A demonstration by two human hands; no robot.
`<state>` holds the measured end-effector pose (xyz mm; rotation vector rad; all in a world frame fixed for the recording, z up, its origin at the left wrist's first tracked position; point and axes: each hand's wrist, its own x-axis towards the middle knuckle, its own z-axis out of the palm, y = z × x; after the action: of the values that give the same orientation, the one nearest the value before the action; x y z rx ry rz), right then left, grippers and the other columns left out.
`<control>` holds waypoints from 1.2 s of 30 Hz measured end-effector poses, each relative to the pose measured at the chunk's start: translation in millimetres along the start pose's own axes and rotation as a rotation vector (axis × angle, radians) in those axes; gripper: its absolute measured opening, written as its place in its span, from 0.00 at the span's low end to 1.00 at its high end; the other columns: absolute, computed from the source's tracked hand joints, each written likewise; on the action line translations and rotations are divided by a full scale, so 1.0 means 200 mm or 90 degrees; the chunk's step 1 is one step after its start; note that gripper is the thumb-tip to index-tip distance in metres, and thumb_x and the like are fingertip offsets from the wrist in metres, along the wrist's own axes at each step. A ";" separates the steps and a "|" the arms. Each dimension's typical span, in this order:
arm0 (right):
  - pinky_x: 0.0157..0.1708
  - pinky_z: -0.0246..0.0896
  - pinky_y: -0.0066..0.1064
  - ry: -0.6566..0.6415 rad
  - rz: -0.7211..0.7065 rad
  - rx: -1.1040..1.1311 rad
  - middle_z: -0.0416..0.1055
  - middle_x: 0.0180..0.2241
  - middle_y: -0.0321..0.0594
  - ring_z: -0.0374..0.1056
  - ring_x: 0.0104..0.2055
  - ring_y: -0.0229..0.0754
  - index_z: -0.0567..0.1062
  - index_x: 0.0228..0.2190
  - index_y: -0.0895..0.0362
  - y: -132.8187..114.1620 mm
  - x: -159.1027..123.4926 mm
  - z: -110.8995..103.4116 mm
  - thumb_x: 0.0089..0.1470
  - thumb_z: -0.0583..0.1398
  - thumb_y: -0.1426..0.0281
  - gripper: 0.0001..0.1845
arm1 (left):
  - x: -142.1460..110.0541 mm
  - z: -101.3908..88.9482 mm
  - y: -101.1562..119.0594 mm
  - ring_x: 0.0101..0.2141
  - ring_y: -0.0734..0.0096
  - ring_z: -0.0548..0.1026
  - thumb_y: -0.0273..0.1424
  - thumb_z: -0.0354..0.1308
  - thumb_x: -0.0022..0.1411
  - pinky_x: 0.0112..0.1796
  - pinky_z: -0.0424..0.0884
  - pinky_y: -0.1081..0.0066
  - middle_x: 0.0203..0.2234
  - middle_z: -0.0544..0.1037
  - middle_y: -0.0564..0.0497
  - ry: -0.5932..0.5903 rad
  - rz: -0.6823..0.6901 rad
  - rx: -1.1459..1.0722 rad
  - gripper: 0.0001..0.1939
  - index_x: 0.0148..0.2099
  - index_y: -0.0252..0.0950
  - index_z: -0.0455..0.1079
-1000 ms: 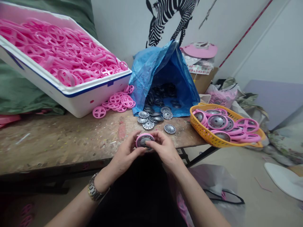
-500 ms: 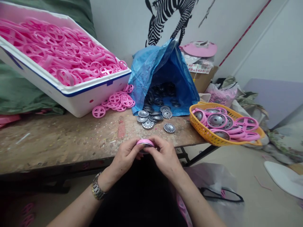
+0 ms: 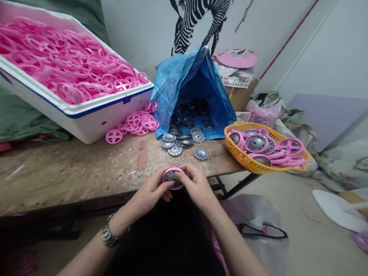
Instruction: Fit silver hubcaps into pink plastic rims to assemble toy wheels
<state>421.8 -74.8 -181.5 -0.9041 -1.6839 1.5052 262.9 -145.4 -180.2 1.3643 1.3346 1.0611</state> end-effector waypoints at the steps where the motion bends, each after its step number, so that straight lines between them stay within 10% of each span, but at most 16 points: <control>1: 0.34 0.60 0.29 0.004 -0.015 -0.021 0.71 0.29 0.34 0.66 0.32 0.39 0.74 0.31 0.55 -0.01 -0.01 0.00 0.55 0.61 0.59 0.11 | 0.00 0.00 0.00 0.23 0.74 0.75 0.32 0.52 0.66 0.25 0.75 0.75 0.28 0.74 0.54 0.004 0.001 0.000 0.19 0.58 0.37 0.65; 13: 0.35 0.60 0.30 0.085 -0.093 -0.208 0.72 0.29 0.35 0.67 0.33 0.40 0.74 0.31 0.54 -0.15 -0.01 -0.15 0.60 0.58 0.60 0.12 | 0.02 0.05 0.03 0.28 0.71 0.75 0.35 0.53 0.66 0.29 0.76 0.71 0.33 0.74 0.52 0.031 0.046 0.052 0.27 0.66 0.39 0.59; 20: 0.38 0.65 0.36 0.419 -0.156 -0.394 0.77 0.33 0.40 0.71 0.34 0.44 0.77 0.37 0.54 -0.31 0.25 -0.81 0.55 0.60 0.57 0.15 | 0.00 -0.05 -0.05 0.27 0.72 0.75 0.36 0.50 0.68 0.29 0.74 0.71 0.32 0.73 0.52 0.087 0.060 0.128 0.25 0.64 0.37 0.61; 26: 0.42 0.65 0.44 0.533 0.032 -0.627 0.78 0.35 0.49 0.72 0.40 0.54 0.80 0.37 0.57 -0.25 0.41 -1.31 0.52 0.60 0.59 0.16 | -0.01 -0.08 -0.05 0.26 0.70 0.76 0.39 0.50 0.67 0.28 0.75 0.70 0.30 0.76 0.51 0.100 0.042 0.172 0.21 0.56 0.35 0.70; 30: 0.47 0.63 0.46 0.518 -0.010 -0.715 0.79 0.41 0.53 0.72 0.46 0.58 0.80 0.42 0.58 -0.21 0.34 -1.23 0.56 0.57 0.58 0.20 | 0.00 -0.09 -0.05 0.24 0.71 0.76 0.39 0.50 0.67 0.27 0.74 0.71 0.29 0.77 0.51 0.101 0.039 0.192 0.20 0.55 0.35 0.72; 36: 0.49 0.64 0.40 0.402 -0.228 -0.601 0.79 0.43 0.45 0.73 0.46 0.51 0.80 0.41 0.54 -0.22 0.24 -0.78 0.59 0.56 0.63 0.15 | 0.04 -0.12 -0.02 0.26 0.67 0.76 0.39 0.51 0.67 0.28 0.73 0.70 0.27 0.78 0.50 0.117 0.067 0.270 0.20 0.53 0.35 0.74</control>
<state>528.6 41.8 -122.0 -1.2655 -1.8801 0.0732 239.2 -136.3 -178.8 1.6926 1.7099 1.0285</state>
